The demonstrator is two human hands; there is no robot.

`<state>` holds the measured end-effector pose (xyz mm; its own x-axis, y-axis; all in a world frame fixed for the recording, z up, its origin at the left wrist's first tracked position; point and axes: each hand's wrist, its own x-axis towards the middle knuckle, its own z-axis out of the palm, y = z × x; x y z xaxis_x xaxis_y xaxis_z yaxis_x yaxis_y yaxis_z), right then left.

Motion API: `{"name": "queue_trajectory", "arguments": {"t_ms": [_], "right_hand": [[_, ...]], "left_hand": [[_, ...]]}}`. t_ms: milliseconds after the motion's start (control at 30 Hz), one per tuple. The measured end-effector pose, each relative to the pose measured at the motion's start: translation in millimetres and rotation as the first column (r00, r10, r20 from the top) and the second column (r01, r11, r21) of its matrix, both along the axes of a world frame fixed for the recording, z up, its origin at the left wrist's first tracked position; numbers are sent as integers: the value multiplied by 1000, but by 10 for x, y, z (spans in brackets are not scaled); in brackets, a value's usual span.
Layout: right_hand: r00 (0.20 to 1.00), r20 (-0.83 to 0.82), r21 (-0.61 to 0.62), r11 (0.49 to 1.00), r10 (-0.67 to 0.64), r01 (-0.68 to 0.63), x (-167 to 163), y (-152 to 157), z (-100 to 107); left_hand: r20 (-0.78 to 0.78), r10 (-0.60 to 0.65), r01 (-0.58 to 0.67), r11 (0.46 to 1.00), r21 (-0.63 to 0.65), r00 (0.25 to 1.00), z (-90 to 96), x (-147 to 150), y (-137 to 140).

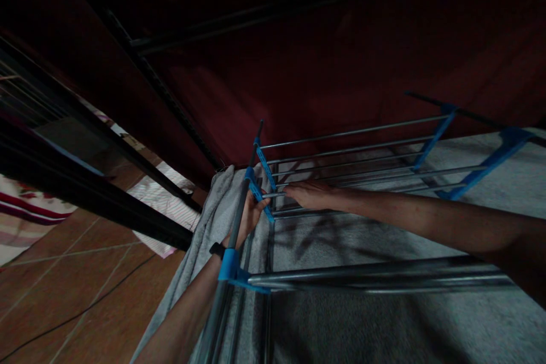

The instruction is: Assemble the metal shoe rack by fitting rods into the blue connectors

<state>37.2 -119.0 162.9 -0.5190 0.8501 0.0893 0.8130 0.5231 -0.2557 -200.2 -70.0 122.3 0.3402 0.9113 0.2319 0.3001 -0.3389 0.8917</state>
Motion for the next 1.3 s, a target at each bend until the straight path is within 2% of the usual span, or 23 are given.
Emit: {"name": "queue_trajectory", "arguments": {"t_ms": [367,567,767,1000,1100,1167,1233,1300], "right_hand": [[999,-23,22,999,28,-28,15,21,-51],[997,-75,-61,998,7,-11,-3,74,-23],[998,-53,-111,994,-29,23,-42,138,-15],[997,-58,-93,995,-47,41,-47,154,-41],[996,-65,106,993,63,-56,-41,40,-1],[979,-10,244,950,201,-193,-39,-88,-8],[945,93,253,910,314,-328,-37,-227,-80],[929,151,187,913,337,-362,-37,-329,-221]], "left_hand": [[81,-8,11,999,-35,997,-26,-13,39],[79,-35,36,999,-6,996,-21,-6,39],[87,-37,36,999,9,996,-44,-10,39],[46,-28,28,1000,6,999,-33,-15,54],[41,-83,83,996,-7,996,-4,-29,23],[56,-110,112,993,-28,992,-27,-49,-22],[64,-111,114,992,-52,992,-105,-73,-75],[51,-105,109,991,-84,993,-233,-90,-120]]}}
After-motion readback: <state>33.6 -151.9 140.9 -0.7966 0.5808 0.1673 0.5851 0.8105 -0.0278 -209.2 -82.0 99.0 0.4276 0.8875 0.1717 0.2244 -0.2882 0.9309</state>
